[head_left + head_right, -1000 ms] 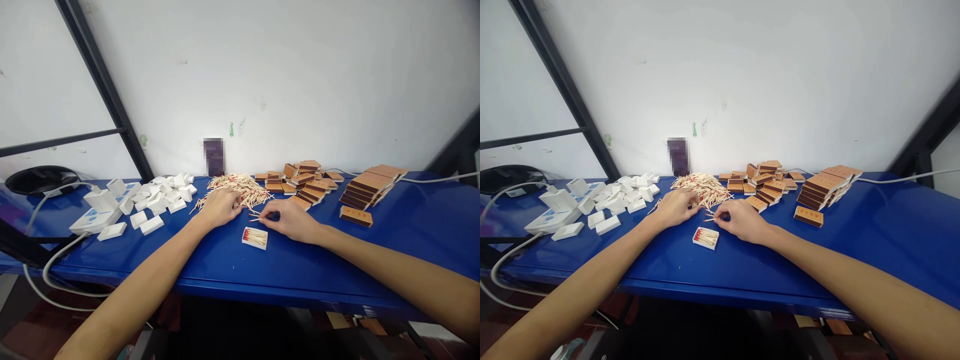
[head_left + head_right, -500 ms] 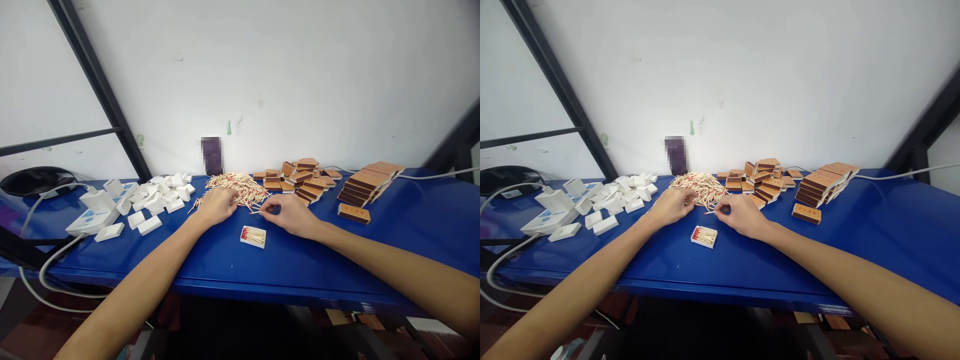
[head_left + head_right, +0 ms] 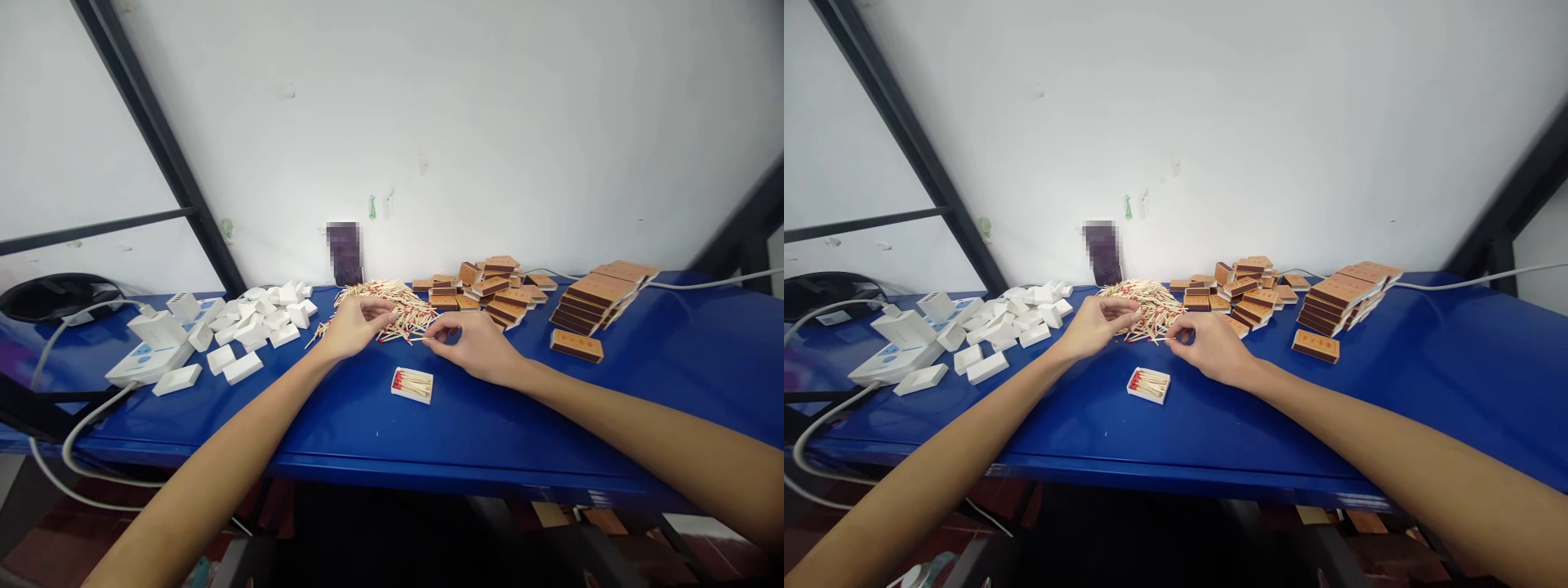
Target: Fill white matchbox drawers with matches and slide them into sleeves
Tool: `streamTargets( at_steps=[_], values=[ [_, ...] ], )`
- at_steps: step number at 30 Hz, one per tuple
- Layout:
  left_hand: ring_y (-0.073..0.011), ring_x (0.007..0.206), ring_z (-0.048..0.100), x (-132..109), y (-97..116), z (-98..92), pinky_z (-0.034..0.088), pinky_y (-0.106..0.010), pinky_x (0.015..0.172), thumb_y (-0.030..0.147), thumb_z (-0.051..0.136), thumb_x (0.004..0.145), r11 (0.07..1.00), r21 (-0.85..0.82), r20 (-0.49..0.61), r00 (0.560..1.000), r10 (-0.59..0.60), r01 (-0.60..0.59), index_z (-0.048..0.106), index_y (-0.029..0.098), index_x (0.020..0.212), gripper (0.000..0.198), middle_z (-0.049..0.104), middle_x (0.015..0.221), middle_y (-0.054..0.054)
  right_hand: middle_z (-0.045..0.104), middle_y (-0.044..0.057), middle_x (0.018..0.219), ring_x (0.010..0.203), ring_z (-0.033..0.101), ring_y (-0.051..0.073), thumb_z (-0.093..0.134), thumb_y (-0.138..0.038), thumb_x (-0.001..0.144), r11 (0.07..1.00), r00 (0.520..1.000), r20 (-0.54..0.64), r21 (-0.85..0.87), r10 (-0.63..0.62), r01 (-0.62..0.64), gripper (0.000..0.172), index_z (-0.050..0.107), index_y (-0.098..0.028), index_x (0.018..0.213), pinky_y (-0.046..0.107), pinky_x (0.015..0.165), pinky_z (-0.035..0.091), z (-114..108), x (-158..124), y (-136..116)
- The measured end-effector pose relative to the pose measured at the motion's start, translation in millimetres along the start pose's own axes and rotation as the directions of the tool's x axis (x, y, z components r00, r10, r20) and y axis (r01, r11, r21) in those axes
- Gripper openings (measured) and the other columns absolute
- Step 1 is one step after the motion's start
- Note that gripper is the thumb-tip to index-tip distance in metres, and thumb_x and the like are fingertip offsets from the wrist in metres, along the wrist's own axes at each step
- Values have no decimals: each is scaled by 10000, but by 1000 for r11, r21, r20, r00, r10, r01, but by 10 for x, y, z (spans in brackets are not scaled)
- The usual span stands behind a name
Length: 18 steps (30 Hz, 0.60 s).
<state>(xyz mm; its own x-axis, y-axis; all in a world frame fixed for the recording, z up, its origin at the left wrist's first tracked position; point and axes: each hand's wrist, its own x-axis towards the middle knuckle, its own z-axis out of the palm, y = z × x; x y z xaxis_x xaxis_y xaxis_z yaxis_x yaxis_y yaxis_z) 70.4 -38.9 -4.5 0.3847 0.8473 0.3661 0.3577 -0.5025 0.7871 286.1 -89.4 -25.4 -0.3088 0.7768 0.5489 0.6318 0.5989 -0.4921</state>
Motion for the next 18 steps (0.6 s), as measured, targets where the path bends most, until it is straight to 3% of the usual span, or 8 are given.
streamTargets(
  at_steps=[4, 8, 10, 14, 18],
  values=[
    [-167, 819, 706, 22, -10, -22, 566, -320, 814, 206, 754, 761, 982, -165, 59, 995, -78, 87, 732, 111, 962, 224, 759, 906, -94, 707, 14, 675, 607, 615, 145, 645, -223, 780, 996, 998, -4, 54, 69, -69, 109, 723, -184, 715, 261, 593, 476, -4, 4, -14],
    [-144, 771, 696, -12, 8, -49, 560, -313, 796, 222, 771, 735, 966, -239, 195, 979, -54, 101, 733, 129, 973, 259, 754, 866, -78, 681, 17, 612, 557, 595, 146, 664, -292, 765, 974, 987, 28, 162, 159, -162, 145, 718, -171, 708, 263, 538, 459, 3, 12, 2],
    [-138, 748, 687, -61, 59, -49, 557, -310, 776, 243, 770, 737, 969, -233, 317, 948, -1, 80, 735, 142, 979, 265, 748, 848, -69, 673, 20, 591, 538, 588, 146, 670, -320, 756, 959, 982, 48, 209, 184, -190, 169, 716, -164, 710, 261, 513, 449, 9, 16, 19],
    [-128, 713, 657, -169, 207, -17, 539, -284, 728, 282, 749, 760, 991, -131, 539, 836, 103, -38, 745, 150, 954, 236, 738, 848, -68, 683, 29, 603, 543, 592, 147, 665, -325, 752, 956, 981, 60, 221, 185, -193, 175, 715, -162, 712, 259, 507, 446, 18, 16, 26],
    [-108, 628, 589, -207, 282, 2, 488, -245, 631, 306, 734, 773, 985, -15, 607, 781, 148, -174, 751, 151, 934, 224, 719, 780, -51, 684, 25, 606, 542, 589, 142, 656, -313, 761, 970, 987, 51, 180, 155, -162, 165, 712, -167, 707, 259, 523, 454, 26, 6, -9]
  ],
)
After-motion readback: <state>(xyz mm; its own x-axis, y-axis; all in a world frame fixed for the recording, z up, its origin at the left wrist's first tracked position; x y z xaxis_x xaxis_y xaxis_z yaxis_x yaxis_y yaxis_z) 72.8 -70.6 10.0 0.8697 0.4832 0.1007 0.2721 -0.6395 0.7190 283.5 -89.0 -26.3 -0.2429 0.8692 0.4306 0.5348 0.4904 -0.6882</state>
